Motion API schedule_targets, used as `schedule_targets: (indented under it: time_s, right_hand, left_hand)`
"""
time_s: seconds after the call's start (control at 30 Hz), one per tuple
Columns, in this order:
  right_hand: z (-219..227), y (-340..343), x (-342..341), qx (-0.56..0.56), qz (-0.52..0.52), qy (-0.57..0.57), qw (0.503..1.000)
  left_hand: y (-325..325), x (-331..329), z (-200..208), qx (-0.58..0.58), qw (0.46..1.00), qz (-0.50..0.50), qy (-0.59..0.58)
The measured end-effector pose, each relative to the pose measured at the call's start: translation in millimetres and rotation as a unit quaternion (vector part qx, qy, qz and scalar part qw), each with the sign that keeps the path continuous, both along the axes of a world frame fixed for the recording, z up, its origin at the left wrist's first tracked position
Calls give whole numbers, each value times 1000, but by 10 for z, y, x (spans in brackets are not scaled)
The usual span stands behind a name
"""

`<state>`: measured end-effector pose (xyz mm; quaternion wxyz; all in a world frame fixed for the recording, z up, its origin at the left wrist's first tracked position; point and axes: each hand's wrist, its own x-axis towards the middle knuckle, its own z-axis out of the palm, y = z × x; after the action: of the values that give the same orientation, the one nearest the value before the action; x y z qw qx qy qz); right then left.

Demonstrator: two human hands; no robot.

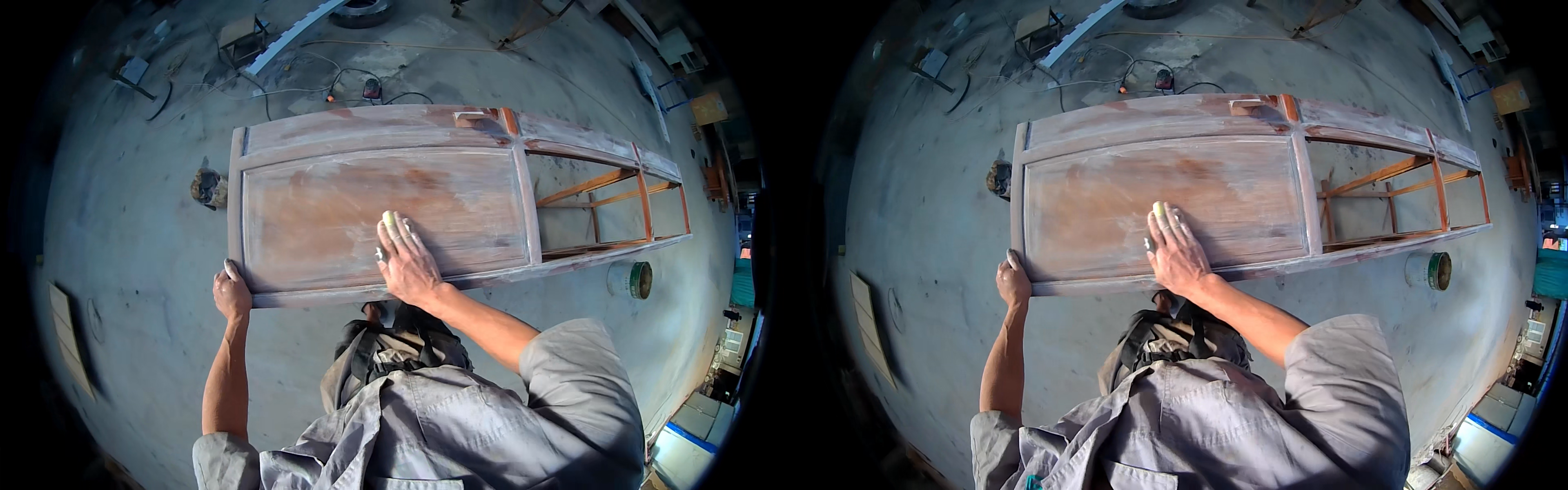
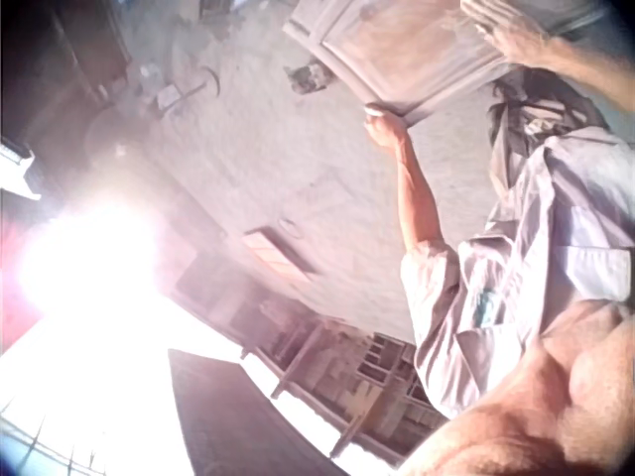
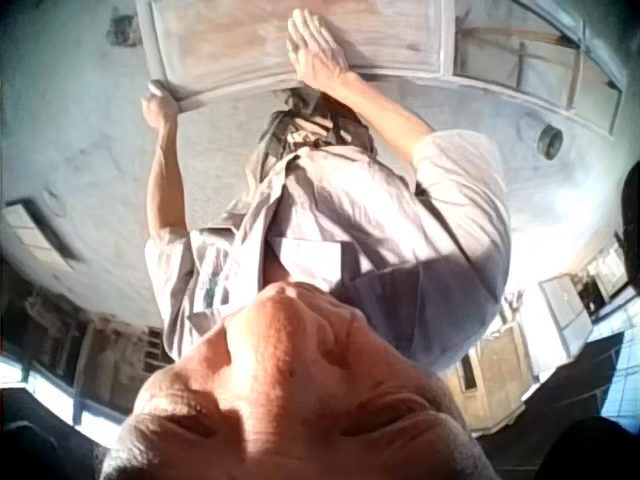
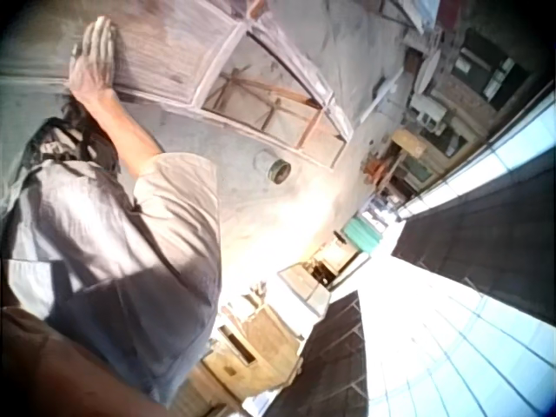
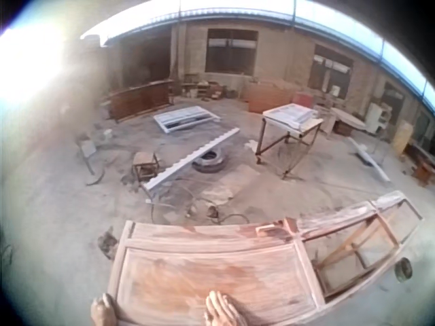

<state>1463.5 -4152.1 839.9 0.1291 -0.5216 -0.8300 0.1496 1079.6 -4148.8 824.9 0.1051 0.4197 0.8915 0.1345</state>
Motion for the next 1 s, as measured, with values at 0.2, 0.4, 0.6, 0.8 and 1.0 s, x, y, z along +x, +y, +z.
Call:
schedule_targets:
  time_s: [0.2, 0.4, 0.6, 0.8, 1.0]
  right_hand:
    - [-16, 278, 947, -2, -1, -40, 999]
    - [-124, 519, -14, 37, -29, -33, 998]
    - [-94, 689, 860, 39, 13, -7, 999]
    - [-172, 753, 97, 51, -20, 9, 998]
    - [252, 1350, 188, 13, -44, 186, 982]
  left_hand:
    - [-69, -72, -56, 29, 999, -31, -1]
    - [-20, -51, -94, 38, 999, -17, -3]
    - [-46, -90, -97, 15, 1000, -5, -3]
    - [-52, -139, -120, 20, 1000, -9, -3]
    - [-78, -104, -98, 48, 999, 24, -8]
